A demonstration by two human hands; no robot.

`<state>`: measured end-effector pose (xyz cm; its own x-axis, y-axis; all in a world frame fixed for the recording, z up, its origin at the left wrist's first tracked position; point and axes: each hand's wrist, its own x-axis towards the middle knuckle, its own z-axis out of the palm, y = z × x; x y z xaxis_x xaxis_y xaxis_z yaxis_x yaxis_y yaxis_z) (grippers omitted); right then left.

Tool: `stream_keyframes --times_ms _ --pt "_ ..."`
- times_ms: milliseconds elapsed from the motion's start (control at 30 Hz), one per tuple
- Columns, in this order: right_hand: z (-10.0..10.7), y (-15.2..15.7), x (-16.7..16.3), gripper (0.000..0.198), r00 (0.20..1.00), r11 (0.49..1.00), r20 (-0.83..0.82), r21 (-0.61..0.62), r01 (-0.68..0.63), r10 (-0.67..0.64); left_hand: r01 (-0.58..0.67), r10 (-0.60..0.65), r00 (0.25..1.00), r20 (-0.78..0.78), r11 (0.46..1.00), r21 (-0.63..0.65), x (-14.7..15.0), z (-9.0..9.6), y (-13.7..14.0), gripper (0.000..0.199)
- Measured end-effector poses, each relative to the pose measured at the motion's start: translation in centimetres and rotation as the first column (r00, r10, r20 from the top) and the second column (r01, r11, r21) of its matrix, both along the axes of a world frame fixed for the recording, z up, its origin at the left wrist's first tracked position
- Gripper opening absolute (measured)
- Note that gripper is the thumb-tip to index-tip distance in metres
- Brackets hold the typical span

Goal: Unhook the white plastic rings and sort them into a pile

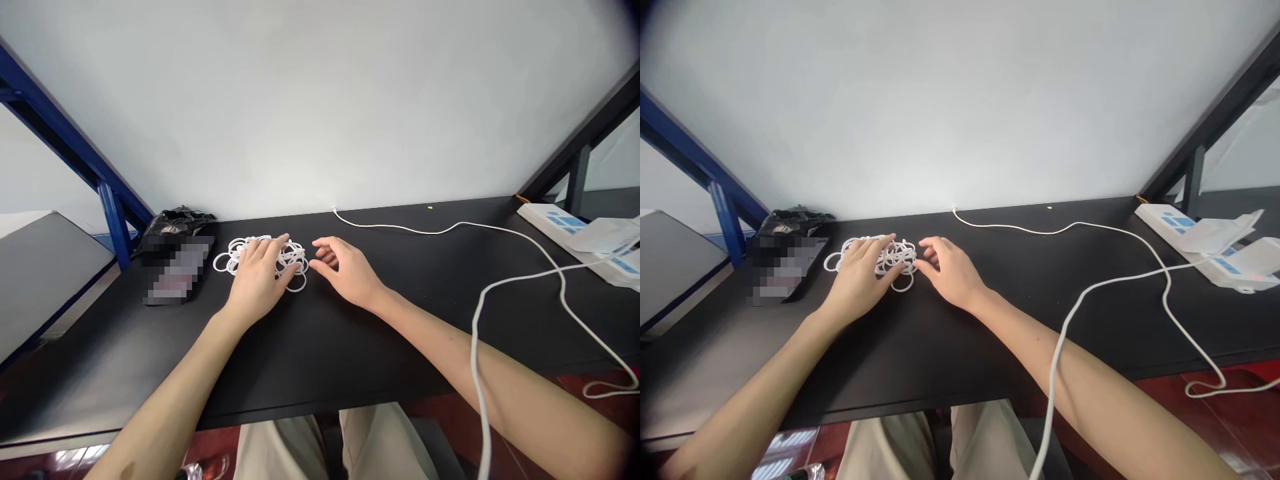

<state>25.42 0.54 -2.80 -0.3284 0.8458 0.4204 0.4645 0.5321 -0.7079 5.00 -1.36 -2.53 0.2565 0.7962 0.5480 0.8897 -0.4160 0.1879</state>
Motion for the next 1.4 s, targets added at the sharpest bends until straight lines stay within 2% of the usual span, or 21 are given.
stream_keyframes --times_ms 67,167,367,533,667,833,1000,1100,1200,1300,1400 --pt "-0.3 0.4 0.2 0.021 0.998 1.000 0.049 0.000 0.025 -0.025 -0.082 0.082 0.996 -0.019 0.997 0.002 -0.3 -0.3 0.2 0.048" --pt "-0.4 0.7 0.3 0.014 0.997 1.000 0.068 0.008 0.028 -0.029 -0.135 0.134 0.990 -0.053 0.991 -0.018 -0.5 -0.6 0.4 0.049" --pt "0.1 0.4 0.3 0.017 0.991 1.000 0.134 -0.015 -0.001 0.003 -0.097 0.094 0.994 -0.058 0.994 -0.047 -0.7 -0.5 0.4 0.038" --pt "0.4 0.1 0.4 0.019 0.993 0.992 0.080 -0.102 -0.077 0.085 -0.069 0.069 0.998 -0.010 0.997 -0.030 -0.6 -0.1 0.3 0.031" --pt "0.5 -0.1 0.3 0.019 0.992 0.989 0.058 -0.105 -0.103 0.110 -0.055 0.054 0.998 -0.025 0.998 -0.011 -0.8 -0.1 0.5 0.018" --pt "0.5 -0.1 0.3 0.019 0.991 0.988 0.063 -0.104 -0.111 0.118 -0.048 0.048 0.999 -0.027 0.999 -0.023 -0.9 -0.2 0.6 0.012" --pt "0.3 0.1 0.2 0.015 0.994 0.994 0.055 -0.070 -0.087 0.091 0.032 -0.032 0.999 -0.009 0.999 -0.016 -0.6 0.2 0.3 0.013" --pt "0.2 0.2 0.1 0.026 0.998 0.998 0.025 -0.040 -0.057 0.058 0.156 -0.156 0.987 0.048 0.988 0.005 -0.1 0.6 0.0 0.014" --pt "0.3 0.2 0.2 0.034 0.996 0.996 0.006 0.003 -0.088 0.088 0.235 -0.229 0.964 0.133 0.972 -0.029 0.2 1.0 -0.4 0.015" --pt "0.4 0.2 0.3 0.028 0.991 0.990 0.003 0.034 -0.135 0.135 0.223 -0.199 0.958 0.207 0.970 -0.100 0.4 1.4 -0.7 0.014" --pt "0.3 0.2 0.3 0.019 0.993 0.992 0.004 0.050 -0.117 0.117 0.195 -0.162 0.960 0.227 0.972 -0.131 0.5 1.5 -1.0 0.012"
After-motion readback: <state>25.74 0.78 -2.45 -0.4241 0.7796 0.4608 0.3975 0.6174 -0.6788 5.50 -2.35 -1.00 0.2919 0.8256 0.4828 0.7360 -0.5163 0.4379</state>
